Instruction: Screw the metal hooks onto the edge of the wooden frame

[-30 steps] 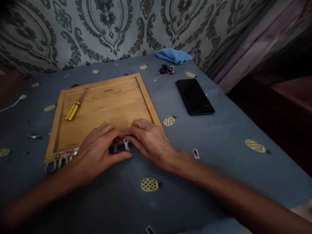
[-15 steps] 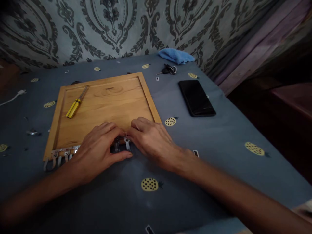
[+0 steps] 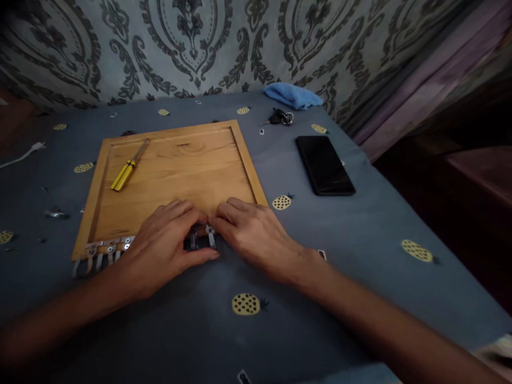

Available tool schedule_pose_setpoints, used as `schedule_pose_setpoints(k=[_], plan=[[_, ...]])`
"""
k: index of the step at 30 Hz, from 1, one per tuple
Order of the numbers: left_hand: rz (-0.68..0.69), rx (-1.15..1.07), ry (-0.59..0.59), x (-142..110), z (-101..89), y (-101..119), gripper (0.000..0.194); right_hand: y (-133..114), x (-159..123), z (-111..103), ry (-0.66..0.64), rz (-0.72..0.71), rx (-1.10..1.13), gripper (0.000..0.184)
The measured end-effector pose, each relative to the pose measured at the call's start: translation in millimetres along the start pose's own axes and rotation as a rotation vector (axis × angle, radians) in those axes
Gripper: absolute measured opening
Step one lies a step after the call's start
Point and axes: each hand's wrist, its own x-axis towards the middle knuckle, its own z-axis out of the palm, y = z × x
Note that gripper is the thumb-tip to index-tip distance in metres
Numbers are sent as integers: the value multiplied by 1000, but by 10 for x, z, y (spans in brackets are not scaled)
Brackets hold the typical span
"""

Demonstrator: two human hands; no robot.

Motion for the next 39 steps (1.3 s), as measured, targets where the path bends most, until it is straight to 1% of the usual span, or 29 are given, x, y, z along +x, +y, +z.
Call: schedule_pose_setpoints(k=[4, 7, 9, 11, 13, 16, 19, 23, 30, 36, 39], plan=[[4, -9, 14, -5, 6, 0, 37, -20, -42, 33, 80, 10, 84, 24], [3, -3, 22, 0, 2, 2, 36, -28, -56, 90, 168, 64, 201, 21], [0, 0, 22, 6, -3, 5, 36, -30, -54, 129, 200, 97, 245, 21], [1, 1, 17, 10, -6, 6, 36, -35, -48, 155, 198, 116, 247, 21], [6, 0, 17, 11, -4, 5, 36, -47, -42, 162, 189, 112, 200, 21], [8, 0, 29, 9, 6, 1, 36, -73, -43, 152, 193, 67, 103, 21], [5, -1, 25, 7, 13, 2, 36, -89, -59, 147, 216, 32, 73, 20], [8, -6, 30, 5, 10, 8, 37, -70, -79, 170, 233, 48, 132, 19], [-4, -9, 17, 6, 5, 12, 37, -12, -95, 204, 259, 154, 313, 15], [-15, -15, 4, 10, -21, 12, 36, -17, -95, 189, 241, 177, 359, 15], [-17, -21, 5, 6, -22, 17, 36, -15, -96, 195, 258, 172, 392, 15]])
